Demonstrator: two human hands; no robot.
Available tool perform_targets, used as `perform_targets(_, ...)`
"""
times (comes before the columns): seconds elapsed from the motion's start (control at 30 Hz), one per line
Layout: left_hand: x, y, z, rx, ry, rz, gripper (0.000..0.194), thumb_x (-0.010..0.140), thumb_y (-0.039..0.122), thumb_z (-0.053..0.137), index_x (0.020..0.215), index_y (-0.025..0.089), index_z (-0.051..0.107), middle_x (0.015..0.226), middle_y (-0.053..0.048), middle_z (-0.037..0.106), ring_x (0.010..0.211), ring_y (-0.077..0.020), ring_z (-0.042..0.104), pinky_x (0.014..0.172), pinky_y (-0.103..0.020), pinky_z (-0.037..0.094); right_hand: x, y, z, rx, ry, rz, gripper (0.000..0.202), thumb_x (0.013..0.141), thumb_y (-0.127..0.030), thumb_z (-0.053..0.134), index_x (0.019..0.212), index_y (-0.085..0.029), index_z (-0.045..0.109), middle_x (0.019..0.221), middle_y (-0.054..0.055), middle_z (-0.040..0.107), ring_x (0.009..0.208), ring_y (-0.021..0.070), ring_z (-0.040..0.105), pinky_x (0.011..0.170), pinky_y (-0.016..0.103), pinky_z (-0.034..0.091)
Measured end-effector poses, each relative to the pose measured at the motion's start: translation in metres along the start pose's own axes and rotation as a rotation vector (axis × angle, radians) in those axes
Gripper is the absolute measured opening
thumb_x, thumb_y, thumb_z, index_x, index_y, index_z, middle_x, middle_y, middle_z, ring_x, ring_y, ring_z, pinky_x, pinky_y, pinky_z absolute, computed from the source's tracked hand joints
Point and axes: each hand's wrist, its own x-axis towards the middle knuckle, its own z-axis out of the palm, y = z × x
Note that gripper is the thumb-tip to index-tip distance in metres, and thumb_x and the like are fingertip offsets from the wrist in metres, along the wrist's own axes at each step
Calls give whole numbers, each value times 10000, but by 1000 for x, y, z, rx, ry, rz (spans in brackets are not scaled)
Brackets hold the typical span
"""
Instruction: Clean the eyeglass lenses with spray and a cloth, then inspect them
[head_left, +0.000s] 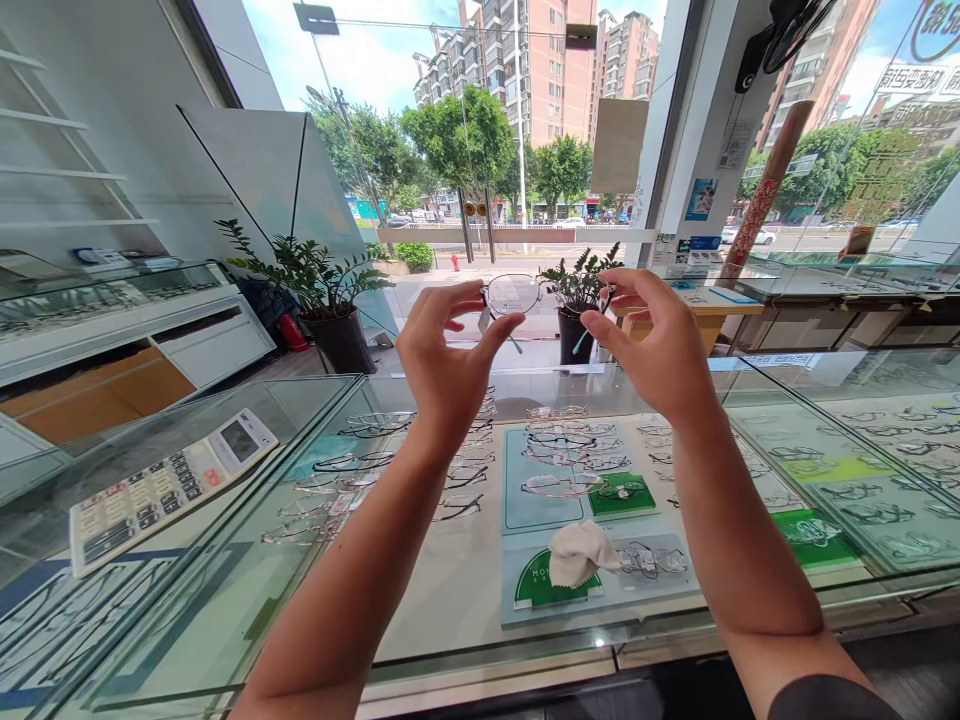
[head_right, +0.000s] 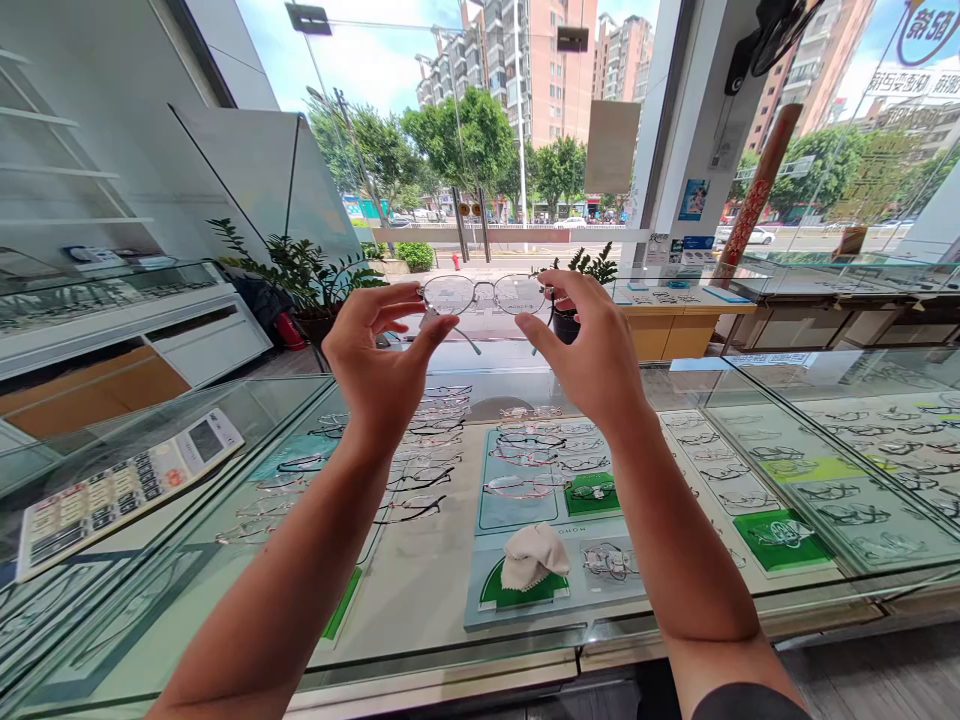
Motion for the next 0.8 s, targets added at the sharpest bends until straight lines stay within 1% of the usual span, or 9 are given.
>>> perform_targets(0.13, 0, -2, 1, -28, 4, 12, 422, 850, 467, 931, 1179, 268, 755, 1086, -48, 802, 999, -224, 798, 777, -352, 600, -1, -2, 0, 9, 5, 4, 399, 978, -419, 748, 1358, -309, 702, 1316, 71, 743, 1135, 293, 723, 985, 507, 612)
perform_targets(0.37, -1, -4, 2, -38, 0, 7, 421, 853, 472, 928, 1174, 260, 757, 1088, -50, 804, 992, -221, 801, 764, -343, 598, -1, -5, -1, 13, 11, -2, 389, 978, -397, 741, 1357, -317, 701, 1306, 67, 737, 1148, 293, 717, 1001, 512, 607)
perform_targets(0.57, -2, 2, 0, 35, 25, 24, 431, 849, 499, 926, 1157, 255, 748, 1079, -56, 803, 980, -229, 795, 774, -352, 604, -1, -4, -1, 7, -9, 10, 388, 987, -400, 731, 1365, -316, 699, 1290, 70, 758, 1159, 305, 727, 1032, 541, 600)
perform_targets(0.8, -2, 8, -2, 88, 34, 60, 443, 839, 513, 931, 1155, 259, 753, 1087, -68, 790, 985, -245, 776, 822, -382, 611, -2, -2, 0, -3, -41, 35, 405, 994, -418, 720, 1384, -312, 693, 1323, 78, 763, 1174, 321, 736, 990, 549, 607)
